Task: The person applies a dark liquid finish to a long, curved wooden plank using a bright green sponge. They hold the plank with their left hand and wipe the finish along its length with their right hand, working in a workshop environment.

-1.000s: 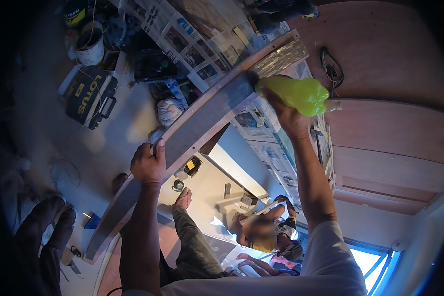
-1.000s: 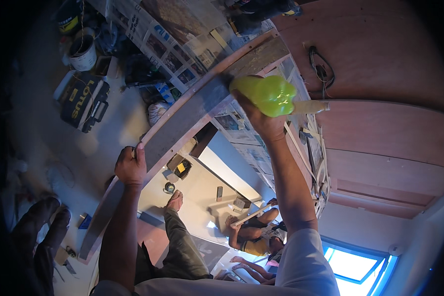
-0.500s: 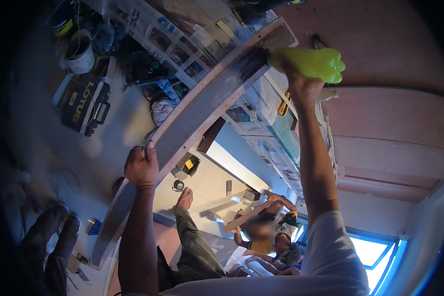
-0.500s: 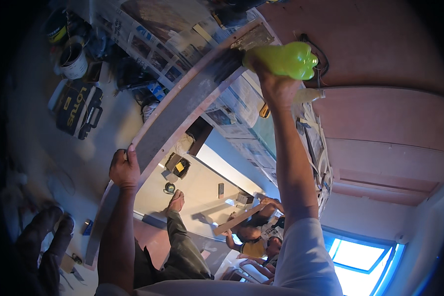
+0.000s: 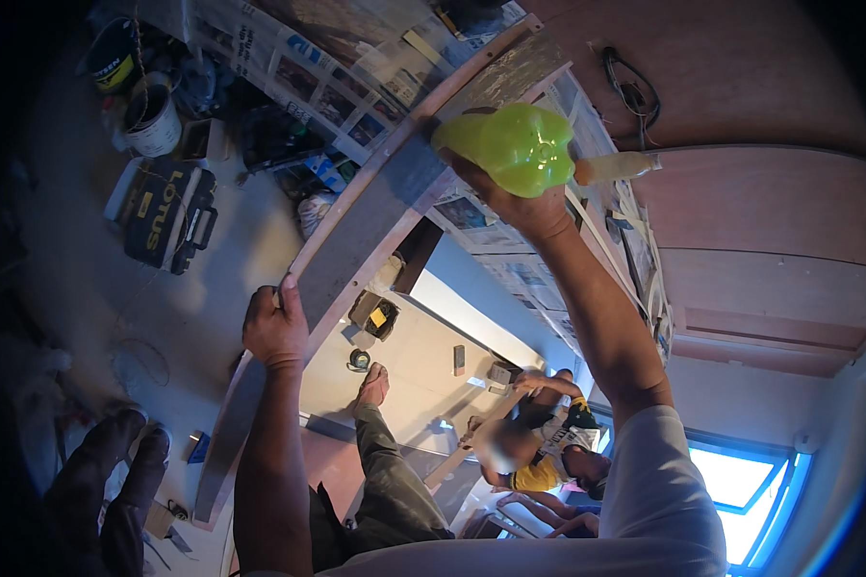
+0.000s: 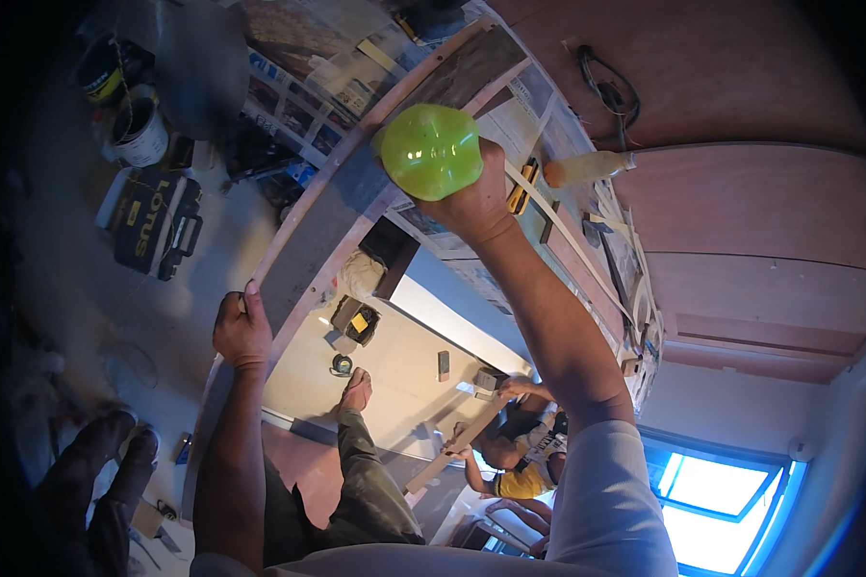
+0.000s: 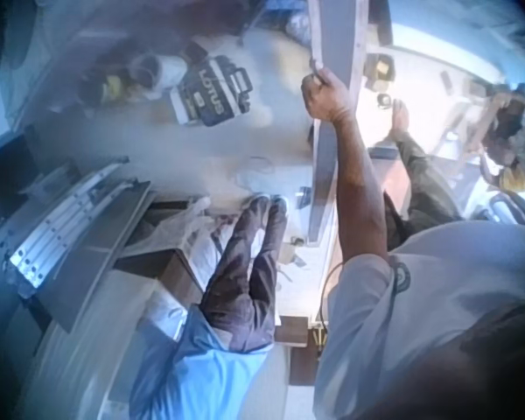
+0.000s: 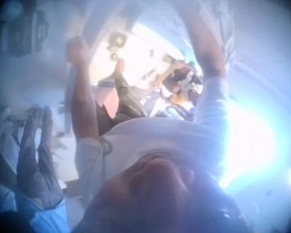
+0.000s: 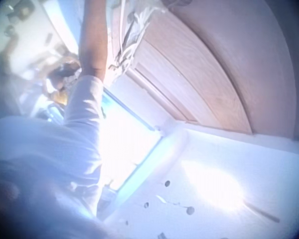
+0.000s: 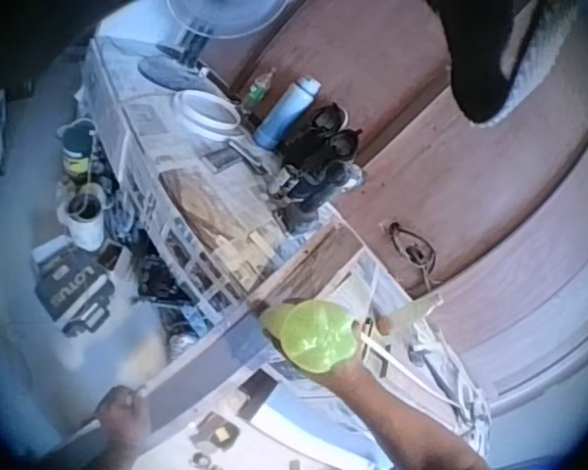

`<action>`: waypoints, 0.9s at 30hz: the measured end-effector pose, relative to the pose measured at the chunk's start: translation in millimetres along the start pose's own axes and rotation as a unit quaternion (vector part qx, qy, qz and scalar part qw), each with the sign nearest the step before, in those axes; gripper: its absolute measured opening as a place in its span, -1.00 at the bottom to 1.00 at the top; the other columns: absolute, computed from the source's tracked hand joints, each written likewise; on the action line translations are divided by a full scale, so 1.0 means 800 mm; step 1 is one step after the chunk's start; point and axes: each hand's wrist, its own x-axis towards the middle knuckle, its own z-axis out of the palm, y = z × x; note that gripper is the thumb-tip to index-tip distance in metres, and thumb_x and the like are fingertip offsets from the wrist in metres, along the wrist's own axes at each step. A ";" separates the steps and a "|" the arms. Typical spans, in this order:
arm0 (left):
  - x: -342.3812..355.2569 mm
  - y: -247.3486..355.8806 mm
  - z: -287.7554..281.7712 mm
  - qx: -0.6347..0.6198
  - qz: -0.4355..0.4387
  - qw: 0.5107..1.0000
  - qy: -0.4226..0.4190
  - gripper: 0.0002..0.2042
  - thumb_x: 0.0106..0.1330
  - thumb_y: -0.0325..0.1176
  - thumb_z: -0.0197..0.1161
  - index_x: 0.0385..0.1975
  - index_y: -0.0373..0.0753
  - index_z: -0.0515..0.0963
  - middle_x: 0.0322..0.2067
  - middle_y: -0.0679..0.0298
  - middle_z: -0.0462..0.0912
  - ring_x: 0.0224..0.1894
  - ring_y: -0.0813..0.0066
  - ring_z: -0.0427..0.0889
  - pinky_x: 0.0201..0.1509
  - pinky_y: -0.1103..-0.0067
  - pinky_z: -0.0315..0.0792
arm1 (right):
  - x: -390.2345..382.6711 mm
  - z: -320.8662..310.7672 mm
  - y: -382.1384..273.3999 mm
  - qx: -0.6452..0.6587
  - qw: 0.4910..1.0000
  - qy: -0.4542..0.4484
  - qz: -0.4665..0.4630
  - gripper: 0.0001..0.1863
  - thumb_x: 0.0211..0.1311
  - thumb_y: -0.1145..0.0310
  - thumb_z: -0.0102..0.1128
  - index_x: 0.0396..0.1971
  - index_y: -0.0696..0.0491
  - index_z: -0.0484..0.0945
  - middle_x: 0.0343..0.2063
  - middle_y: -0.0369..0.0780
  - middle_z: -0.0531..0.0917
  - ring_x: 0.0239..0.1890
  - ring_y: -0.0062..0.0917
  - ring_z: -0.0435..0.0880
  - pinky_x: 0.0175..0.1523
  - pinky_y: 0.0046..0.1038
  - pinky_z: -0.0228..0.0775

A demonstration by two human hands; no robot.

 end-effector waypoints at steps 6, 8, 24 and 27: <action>0.001 0.005 -0.005 -0.002 -0.012 1.000 -0.004 -0.47 0.46 0.23 0.03 -0.42 -0.14 0.60 -0.43 0.14 0.70 -0.37 -0.04 0.70 -0.34 0.17 0.52 | 0.029 -0.001 0.009 0.011 0.992 -0.031 0.121 -0.66 0.04 0.16 0.57 -0.15 -0.14 0.78 -0.11 -0.19 0.72 -0.12 -0.23 0.72 -0.10 -0.22 0.58; 0.001 0.002 -0.003 0.001 -0.011 1.000 -0.008 -0.47 0.46 0.23 0.03 -0.41 -0.14 0.60 -0.43 0.14 0.70 -0.37 -0.04 0.70 -0.34 0.17 0.52 | 0.025 0.006 -0.008 0.006 0.997 -0.018 0.075 -0.65 0.01 0.15 0.57 -0.15 -0.14 0.78 -0.12 -0.22 0.73 -0.10 -0.23 0.72 -0.08 -0.21 0.58; -0.002 0.001 -0.002 0.004 -0.011 1.000 -0.008 -0.48 0.46 0.22 0.04 -0.42 -0.15 0.59 -0.44 0.14 0.68 -0.36 -0.01 0.69 -0.32 0.20 0.53 | 0.030 0.008 0.010 -0.136 0.991 0.006 -0.010 -0.74 0.14 0.15 0.51 -0.16 -0.22 0.78 -0.17 -0.22 0.73 -0.25 -0.26 0.74 -0.18 -0.24 0.59; -0.002 0.000 -0.001 0.007 -0.007 1.000 -0.009 -0.48 0.46 0.22 0.04 -0.42 -0.15 0.59 -0.44 0.14 0.68 -0.37 -0.01 0.69 -0.32 0.19 0.53 | 0.039 0.003 -0.001 -0.008 0.997 -0.012 0.077 -0.72 0.11 0.16 0.53 -0.16 -0.13 0.78 -0.17 -0.23 0.73 -0.28 -0.25 0.74 -0.15 -0.25 0.58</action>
